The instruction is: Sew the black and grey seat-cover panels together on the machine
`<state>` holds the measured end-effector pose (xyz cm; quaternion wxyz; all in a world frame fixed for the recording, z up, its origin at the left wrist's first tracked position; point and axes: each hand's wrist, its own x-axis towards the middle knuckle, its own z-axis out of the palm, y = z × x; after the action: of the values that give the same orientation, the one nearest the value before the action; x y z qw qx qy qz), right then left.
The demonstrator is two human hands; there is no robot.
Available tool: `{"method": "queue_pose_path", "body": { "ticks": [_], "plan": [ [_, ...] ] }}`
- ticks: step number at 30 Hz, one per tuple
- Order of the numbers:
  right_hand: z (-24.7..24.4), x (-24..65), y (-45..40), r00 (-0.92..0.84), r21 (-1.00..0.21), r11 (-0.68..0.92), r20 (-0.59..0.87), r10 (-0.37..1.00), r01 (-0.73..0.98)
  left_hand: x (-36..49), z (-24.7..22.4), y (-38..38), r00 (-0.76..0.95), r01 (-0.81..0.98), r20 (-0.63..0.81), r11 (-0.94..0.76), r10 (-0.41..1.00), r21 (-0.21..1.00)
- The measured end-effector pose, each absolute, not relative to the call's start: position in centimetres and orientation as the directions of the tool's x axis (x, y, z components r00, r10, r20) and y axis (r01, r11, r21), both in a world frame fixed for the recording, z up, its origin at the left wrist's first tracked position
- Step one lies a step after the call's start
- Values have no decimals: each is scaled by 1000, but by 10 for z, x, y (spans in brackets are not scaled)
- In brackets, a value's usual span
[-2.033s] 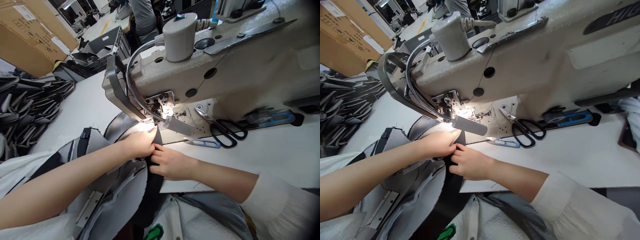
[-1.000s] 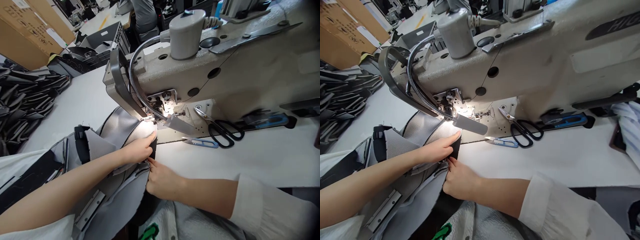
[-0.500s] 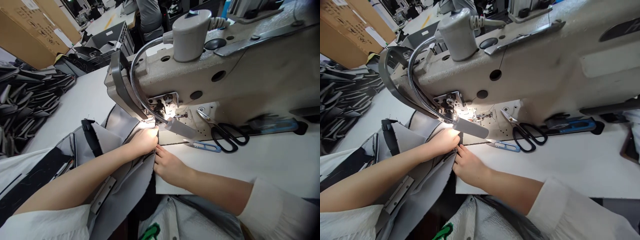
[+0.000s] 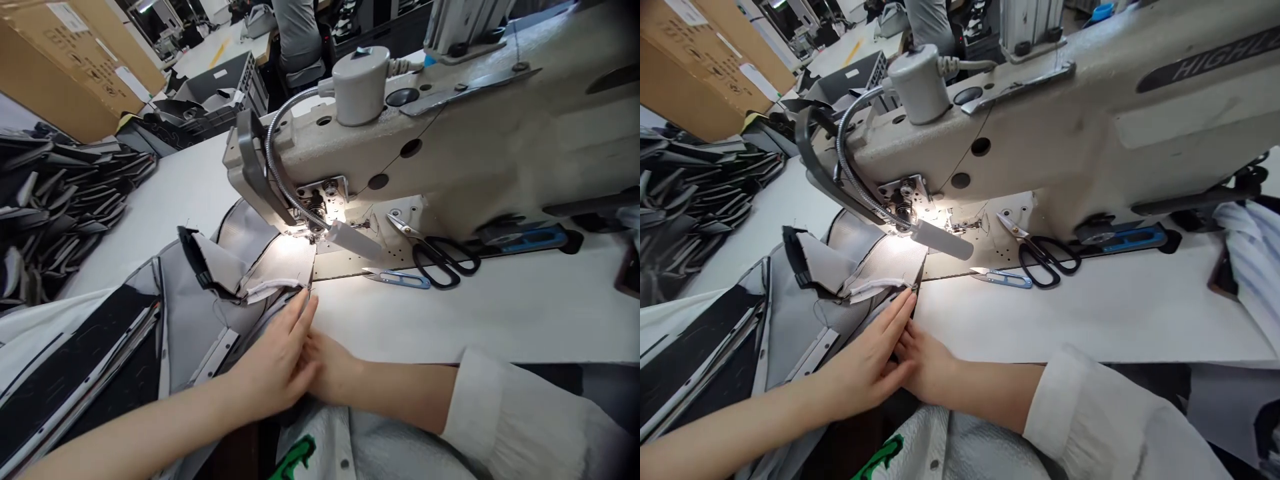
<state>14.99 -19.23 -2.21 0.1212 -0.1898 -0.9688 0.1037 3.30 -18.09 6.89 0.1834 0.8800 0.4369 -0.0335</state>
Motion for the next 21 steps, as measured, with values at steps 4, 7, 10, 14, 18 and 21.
{"method": "queue_pose_path", "body": {
  "ticks": [4, 7, 10, 14, 18, 21],
  "plan": [
    [-42, 128, -211, -787, -143, 808, 185, 589, 571, 6, 59, -208, 502, 854, -328, -398, 800, 336],
    [-35, 128, -209, -789, -133, 828, 253, 559, 544, -2, 59, -204, 454, 875, -384, -321, 804, 363],
    [-7, 138, -199, -828, -195, 885, 313, 466, 424, -7, 69, -195, 489, 844, -373, -320, 788, 431],
    [25, 154, -193, -818, -379, 863, 339, 466, 335, -12, 79, -180, 513, 789, -266, -326, 816, 520],
    [14, 169, -198, -783, -379, 847, 362, 505, 371, -7, 68, -166, 445, 868, -276, -334, 852, 369],
    [-4, 176, -200, -761, -258, 862, 404, 507, 437, 1, 52, -164, 433, 898, -224, -399, 873, 183]
  ]
}}
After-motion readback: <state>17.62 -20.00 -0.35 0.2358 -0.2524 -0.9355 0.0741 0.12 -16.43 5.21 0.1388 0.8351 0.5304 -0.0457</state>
